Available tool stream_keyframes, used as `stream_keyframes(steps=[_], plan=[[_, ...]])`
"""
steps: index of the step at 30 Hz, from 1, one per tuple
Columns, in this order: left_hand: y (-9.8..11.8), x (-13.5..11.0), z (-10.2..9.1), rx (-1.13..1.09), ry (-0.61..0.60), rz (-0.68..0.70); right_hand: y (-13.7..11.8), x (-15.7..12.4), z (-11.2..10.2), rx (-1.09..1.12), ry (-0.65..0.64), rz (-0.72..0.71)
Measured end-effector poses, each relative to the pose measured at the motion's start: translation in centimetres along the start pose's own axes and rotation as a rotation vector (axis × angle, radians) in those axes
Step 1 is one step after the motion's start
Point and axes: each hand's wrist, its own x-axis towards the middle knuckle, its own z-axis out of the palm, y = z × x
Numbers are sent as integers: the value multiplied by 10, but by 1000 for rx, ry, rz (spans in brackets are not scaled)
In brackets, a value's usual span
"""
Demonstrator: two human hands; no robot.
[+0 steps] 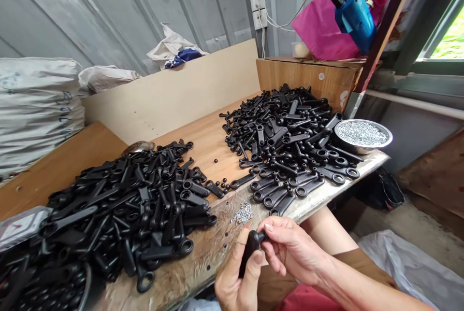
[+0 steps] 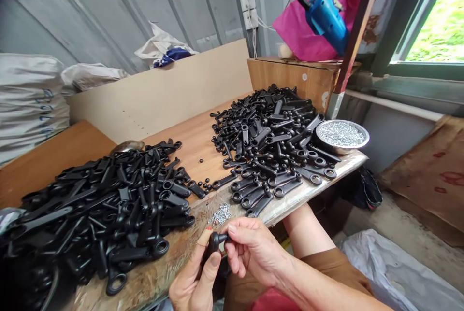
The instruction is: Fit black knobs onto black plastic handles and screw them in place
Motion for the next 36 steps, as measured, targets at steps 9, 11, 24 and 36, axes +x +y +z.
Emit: stream_keyframes(steps=[9,11,24,36], plan=[[-1,4,12,66,-3,314,-4,-1,-7,-18,47,37],[1,6,13,86,-30,398,-5,-1,-7,-28,79,44],[-5,10,1,260,-186,624,-8,-3,-10,-134,221,185],[-17,31,-45,606,-187,601,-4,26,0,-1118,90,11]])
